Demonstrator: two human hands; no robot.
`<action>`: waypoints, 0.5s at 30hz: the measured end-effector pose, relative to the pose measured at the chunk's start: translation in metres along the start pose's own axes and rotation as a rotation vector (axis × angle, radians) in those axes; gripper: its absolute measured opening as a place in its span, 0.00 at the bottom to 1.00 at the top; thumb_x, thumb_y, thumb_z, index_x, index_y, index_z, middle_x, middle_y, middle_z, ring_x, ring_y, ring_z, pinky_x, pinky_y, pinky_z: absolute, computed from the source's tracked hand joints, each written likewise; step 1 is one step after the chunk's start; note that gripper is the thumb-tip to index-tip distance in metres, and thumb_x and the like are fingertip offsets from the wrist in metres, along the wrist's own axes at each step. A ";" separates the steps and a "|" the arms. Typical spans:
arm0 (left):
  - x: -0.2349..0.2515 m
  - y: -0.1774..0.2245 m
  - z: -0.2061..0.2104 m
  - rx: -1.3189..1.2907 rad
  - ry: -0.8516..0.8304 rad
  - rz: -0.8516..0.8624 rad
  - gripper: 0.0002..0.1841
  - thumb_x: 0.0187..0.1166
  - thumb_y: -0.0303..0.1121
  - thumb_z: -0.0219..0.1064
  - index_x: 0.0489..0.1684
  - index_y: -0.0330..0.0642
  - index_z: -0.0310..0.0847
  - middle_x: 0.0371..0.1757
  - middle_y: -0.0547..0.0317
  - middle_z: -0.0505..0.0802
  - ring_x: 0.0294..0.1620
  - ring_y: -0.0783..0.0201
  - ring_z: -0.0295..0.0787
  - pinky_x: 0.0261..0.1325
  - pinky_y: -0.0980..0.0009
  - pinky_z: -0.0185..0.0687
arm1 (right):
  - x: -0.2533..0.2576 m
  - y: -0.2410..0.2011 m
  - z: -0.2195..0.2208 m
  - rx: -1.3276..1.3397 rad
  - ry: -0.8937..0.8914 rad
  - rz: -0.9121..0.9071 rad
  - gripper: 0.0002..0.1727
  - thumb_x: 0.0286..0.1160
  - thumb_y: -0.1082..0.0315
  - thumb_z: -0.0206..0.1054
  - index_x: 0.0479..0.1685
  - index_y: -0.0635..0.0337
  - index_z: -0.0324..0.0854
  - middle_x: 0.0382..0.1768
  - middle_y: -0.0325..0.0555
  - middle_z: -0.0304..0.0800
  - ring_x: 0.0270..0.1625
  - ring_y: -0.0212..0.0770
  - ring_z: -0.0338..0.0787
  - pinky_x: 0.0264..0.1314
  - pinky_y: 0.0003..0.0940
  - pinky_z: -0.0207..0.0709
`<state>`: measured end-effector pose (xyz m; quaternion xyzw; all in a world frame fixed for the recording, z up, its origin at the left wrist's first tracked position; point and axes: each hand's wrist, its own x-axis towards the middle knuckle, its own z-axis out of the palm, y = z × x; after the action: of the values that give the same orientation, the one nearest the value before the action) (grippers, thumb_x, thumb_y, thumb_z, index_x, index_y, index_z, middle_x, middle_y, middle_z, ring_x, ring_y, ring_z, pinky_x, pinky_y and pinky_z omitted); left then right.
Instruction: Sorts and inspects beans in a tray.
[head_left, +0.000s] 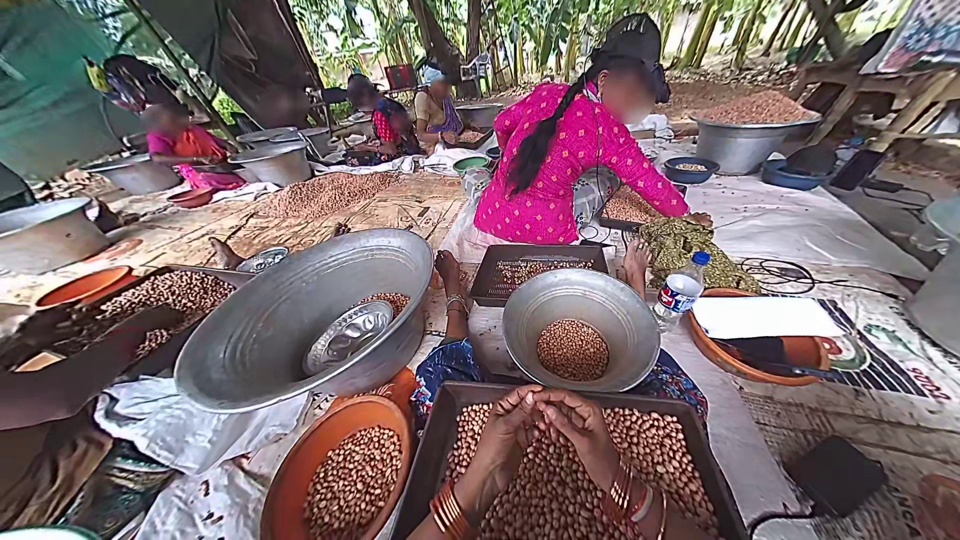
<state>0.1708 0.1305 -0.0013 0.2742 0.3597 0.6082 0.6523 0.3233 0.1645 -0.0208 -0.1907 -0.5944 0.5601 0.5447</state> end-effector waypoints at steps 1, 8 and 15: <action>0.000 0.000 0.000 -0.009 -0.002 -0.005 0.13 0.87 0.23 0.57 0.48 0.40 0.92 0.34 0.57 0.97 0.29 0.70 0.92 0.35 0.75 0.88 | 0.000 0.000 0.000 0.002 -0.005 -0.004 0.13 0.81 0.75 0.63 0.56 0.68 0.88 0.45 0.39 0.96 0.35 0.23 0.89 0.40 0.19 0.85; 0.000 0.002 -0.003 -0.018 -0.021 -0.029 0.13 0.87 0.24 0.57 0.48 0.40 0.92 0.34 0.56 0.97 0.29 0.70 0.92 0.35 0.76 0.88 | 0.000 0.004 -0.002 -0.009 -0.038 -0.050 0.13 0.81 0.74 0.64 0.58 0.68 0.88 0.47 0.40 0.95 0.36 0.24 0.89 0.41 0.20 0.85; -0.001 0.004 -0.003 -0.046 -0.011 -0.044 0.14 0.87 0.23 0.56 0.47 0.39 0.91 0.34 0.56 0.97 0.29 0.70 0.92 0.35 0.76 0.88 | -0.001 0.003 -0.002 -0.044 -0.047 -0.057 0.14 0.81 0.75 0.63 0.59 0.69 0.87 0.50 0.39 0.95 0.38 0.22 0.89 0.42 0.18 0.85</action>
<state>0.1659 0.1302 0.0000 0.2544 0.3478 0.6003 0.6738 0.3237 0.1656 -0.0240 -0.1724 -0.6245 0.5352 0.5420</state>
